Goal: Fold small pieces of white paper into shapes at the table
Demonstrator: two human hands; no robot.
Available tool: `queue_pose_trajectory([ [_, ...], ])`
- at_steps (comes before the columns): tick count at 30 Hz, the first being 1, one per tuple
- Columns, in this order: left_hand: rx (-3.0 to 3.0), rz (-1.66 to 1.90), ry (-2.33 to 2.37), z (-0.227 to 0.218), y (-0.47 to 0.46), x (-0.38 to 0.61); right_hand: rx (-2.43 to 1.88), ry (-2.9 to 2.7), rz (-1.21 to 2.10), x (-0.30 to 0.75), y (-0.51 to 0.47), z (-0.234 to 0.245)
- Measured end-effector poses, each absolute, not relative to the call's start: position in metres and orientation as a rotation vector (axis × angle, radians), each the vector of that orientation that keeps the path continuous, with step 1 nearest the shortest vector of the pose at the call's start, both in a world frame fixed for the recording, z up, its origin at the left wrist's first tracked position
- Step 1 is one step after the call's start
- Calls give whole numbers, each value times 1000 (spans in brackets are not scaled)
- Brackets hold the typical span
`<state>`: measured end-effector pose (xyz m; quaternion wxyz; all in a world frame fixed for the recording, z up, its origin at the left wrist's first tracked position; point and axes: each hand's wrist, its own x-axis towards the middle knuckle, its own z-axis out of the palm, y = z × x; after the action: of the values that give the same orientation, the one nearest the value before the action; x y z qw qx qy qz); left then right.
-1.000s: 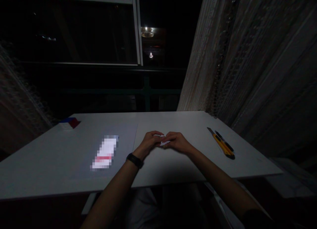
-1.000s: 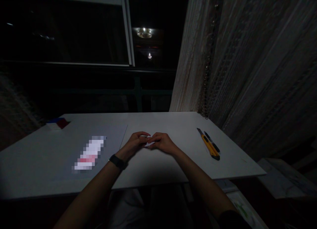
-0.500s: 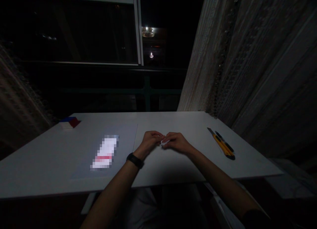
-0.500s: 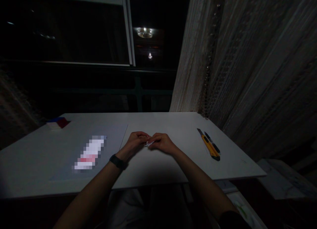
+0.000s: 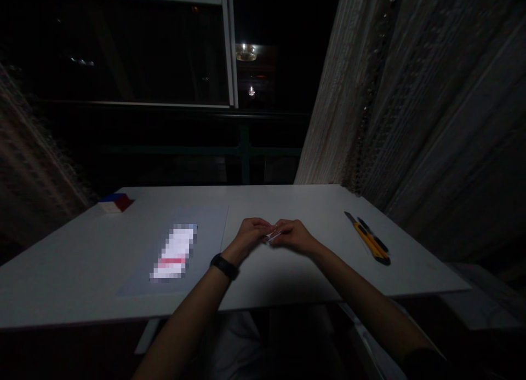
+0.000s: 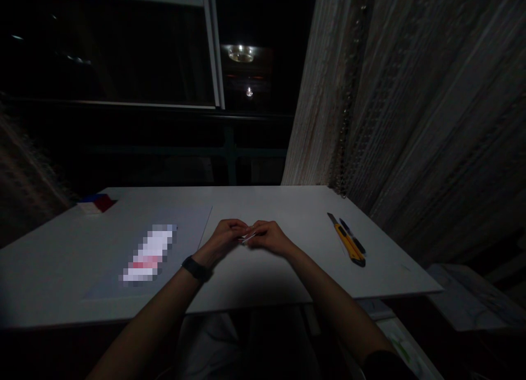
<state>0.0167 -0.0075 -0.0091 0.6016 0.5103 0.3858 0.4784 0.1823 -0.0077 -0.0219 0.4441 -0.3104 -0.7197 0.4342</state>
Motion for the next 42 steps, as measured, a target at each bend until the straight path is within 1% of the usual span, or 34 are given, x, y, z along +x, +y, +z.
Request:
queue_pose_trajectory([
  [10,1189,1138,876,-11,-4,16,-798,-1621,1134,183,-9,-17],
  [17,1256,1139,928,-7,-7,17,-844,-1590,1056,182,-5,-22],
  [20,1287,1158,941,-6,-8,17,-862,-1539,1083,182,-5,-23],
  [24,1352,1144,941,-10,-6,18,-854,-1460,1164,182,-5,-23],
  [33,1604,1136,956,-11,-8,19,-946,-1447,1085,181,-2,-24],
  [37,1718,1157,1051,-10,-14,20,-985,-1480,984,180,-1,-26],
  [40,1877,1247,1181,-8,-19,22,-1039,-1569,811,179,-5,-26],
  [42,1985,1275,1153,-7,-21,22,-1074,-1658,676,178,-9,-24],
])
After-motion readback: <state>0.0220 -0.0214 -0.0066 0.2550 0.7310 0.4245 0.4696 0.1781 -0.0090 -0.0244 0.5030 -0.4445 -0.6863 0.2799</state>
